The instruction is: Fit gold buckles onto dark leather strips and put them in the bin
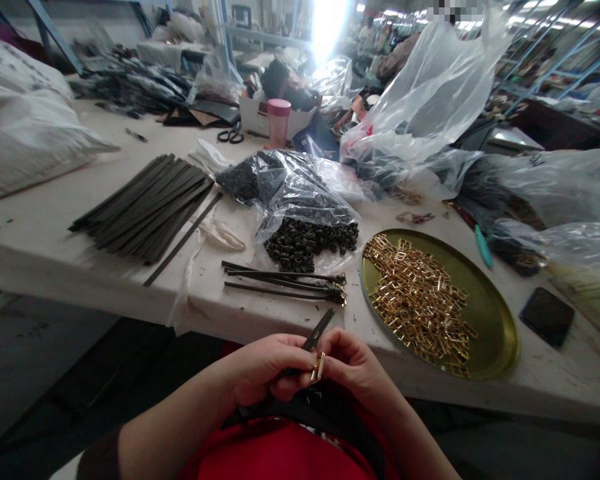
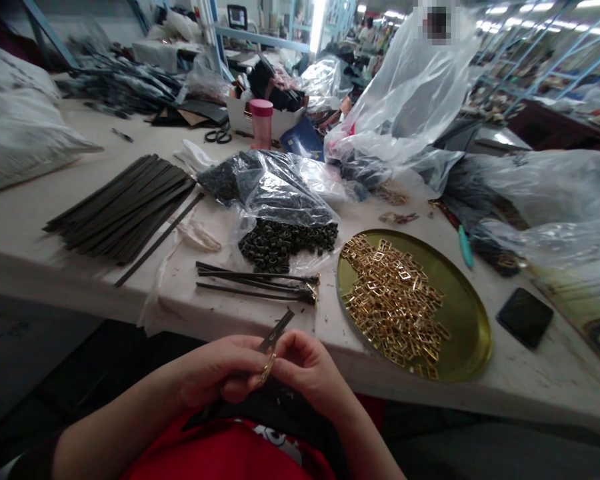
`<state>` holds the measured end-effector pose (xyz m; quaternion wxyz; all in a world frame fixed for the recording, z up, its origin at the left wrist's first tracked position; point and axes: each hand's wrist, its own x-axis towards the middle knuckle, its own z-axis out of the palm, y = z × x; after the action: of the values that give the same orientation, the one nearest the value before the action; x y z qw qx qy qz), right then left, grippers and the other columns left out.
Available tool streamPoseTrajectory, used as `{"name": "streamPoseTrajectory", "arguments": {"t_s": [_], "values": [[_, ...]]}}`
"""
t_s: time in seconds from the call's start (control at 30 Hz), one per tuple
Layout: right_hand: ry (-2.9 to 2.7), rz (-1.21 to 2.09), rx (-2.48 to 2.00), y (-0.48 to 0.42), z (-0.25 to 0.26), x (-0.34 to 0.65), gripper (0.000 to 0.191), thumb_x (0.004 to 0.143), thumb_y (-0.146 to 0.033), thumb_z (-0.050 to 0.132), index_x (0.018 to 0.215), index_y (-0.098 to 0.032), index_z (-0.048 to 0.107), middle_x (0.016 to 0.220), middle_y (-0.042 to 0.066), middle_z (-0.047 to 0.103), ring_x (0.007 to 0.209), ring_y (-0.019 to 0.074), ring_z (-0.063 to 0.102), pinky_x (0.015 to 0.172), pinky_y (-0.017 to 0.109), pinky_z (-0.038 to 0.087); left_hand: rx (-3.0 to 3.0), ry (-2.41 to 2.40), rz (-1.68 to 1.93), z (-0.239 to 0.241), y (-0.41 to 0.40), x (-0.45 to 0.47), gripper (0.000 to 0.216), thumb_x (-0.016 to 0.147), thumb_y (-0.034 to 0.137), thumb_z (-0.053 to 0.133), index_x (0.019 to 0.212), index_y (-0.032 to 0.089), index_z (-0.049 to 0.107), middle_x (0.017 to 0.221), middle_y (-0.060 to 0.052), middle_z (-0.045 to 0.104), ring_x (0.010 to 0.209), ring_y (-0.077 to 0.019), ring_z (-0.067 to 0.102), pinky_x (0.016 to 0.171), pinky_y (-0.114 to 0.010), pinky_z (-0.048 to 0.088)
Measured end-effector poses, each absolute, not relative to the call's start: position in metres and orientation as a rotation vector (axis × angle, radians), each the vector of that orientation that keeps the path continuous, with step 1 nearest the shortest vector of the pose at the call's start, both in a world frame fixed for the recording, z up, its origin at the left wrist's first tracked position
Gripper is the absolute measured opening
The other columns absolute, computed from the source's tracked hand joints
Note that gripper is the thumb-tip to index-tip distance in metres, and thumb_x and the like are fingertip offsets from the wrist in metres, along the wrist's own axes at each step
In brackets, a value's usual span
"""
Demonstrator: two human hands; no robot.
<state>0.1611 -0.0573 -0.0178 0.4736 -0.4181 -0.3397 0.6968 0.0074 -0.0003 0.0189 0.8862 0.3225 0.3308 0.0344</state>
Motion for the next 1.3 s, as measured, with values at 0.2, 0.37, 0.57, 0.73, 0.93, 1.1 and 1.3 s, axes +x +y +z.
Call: {"name": "streamPoseTrajectory", "arguments": {"t_s": [0.2, 0.37, 0.57, 0.73, 0.93, 1.1, 1.3], "values": [[-0.811, 1.696, -0.973, -0.063, -0.018, 0.161, 0.022, 0.068, -0.028, 0.07, 0.067, -0.018, 0.05, 0.066, -0.004, 0.055, 0.059, 0.0082, 0.05, 0.056, 0.019, 0.038, 0.596, 0.647, 0.085, 0.016, -0.007, 0.009, 0.013, 0.071, 0.017, 0.056, 0.061, 0.014, 0.047, 0.046, 0.007, 0.041, 0.031, -0.0002, 0.022, 0.032, -0.018, 0.007], [-0.924, 1.613, -0.998, -0.068, -0.016, 0.161, 0.02, 0.072, -0.031, 0.065, 0.071, -0.019, 0.049, 0.066, -0.002, 0.057, 0.063, 0.0112, 0.052, 0.059, 0.023, 0.039, 0.548, 0.565, 0.082, 0.013, -0.006, 0.008, 0.015, 0.074, 0.015, 0.051, 0.059, 0.013, 0.046, 0.044, 0.008, 0.037, 0.032, -0.0006, 0.019, 0.032, -0.017, 0.007], [-1.091, 1.412, -1.25, -0.071, -0.009, 0.156, 0.027, 0.065, -0.029, 0.07, 0.075, -0.02, 0.047, 0.068, -0.004, 0.051, 0.063, 0.0104, 0.046, 0.058, 0.022, 0.036, 0.543, 0.556, 0.127, 0.009, -0.004, 0.009, 0.012, 0.076, 0.019, 0.055, 0.067, 0.013, 0.049, 0.047, 0.007, 0.04, 0.033, -0.0001, 0.02, 0.034, -0.017, 0.007], [-1.15, 1.295, -1.394, -0.07, -0.009, 0.152, 0.025, 0.066, -0.027, 0.067, 0.073, -0.02, 0.044, 0.065, -0.005, 0.047, 0.061, 0.0104, 0.043, 0.056, 0.022, 0.036, 0.559, 0.595, 0.122, 0.009, -0.003, 0.01, 0.013, 0.076, 0.022, 0.058, 0.074, 0.012, 0.05, 0.048, 0.008, 0.039, 0.035, 0.0, 0.02, 0.035, -0.017, 0.007], [-1.261, 1.115, -1.404, -0.071, -0.008, 0.146, 0.02, 0.073, -0.025, 0.058, 0.064, -0.02, 0.041, 0.062, -0.004, 0.044, 0.056, 0.0095, 0.041, 0.051, 0.021, 0.034, 0.576, 0.619, 0.144, 0.009, -0.001, 0.01, 0.016, 0.076, 0.021, 0.057, 0.067, 0.013, 0.047, 0.044, 0.008, 0.035, 0.036, -0.0008, 0.019, 0.036, -0.017, 0.007], [-1.254, 0.977, -1.442, -0.072, -0.011, 0.14, 0.013, 0.07, -0.02, 0.06, 0.071, -0.02, 0.047, 0.062, -0.004, 0.048, 0.056, 0.0097, 0.045, 0.053, 0.021, 0.038, 0.547, 0.595, 0.179, 0.005, -0.001, 0.009, 0.014, 0.077, 0.022, 0.057, 0.071, 0.012, 0.05, 0.048, 0.008, 0.036, 0.037, -0.0007, 0.021, 0.037, -0.016, 0.009], [-1.163, 1.126, -1.349, -0.075, -0.014, 0.145, 0.028, 0.072, -0.028, 0.062, 0.096, -0.021, 0.05, 0.071, -0.002, 0.053, 0.063, 0.0117, 0.051, 0.057, 0.023, 0.043, 0.501, 0.537, 0.156, 0.004, -0.002, 0.005, 0.012, 0.078, 0.02, 0.055, 0.071, 0.012, 0.049, 0.049, 0.007, 0.039, 0.036, -0.0007, 0.02, 0.036, -0.016, 0.008]]}}
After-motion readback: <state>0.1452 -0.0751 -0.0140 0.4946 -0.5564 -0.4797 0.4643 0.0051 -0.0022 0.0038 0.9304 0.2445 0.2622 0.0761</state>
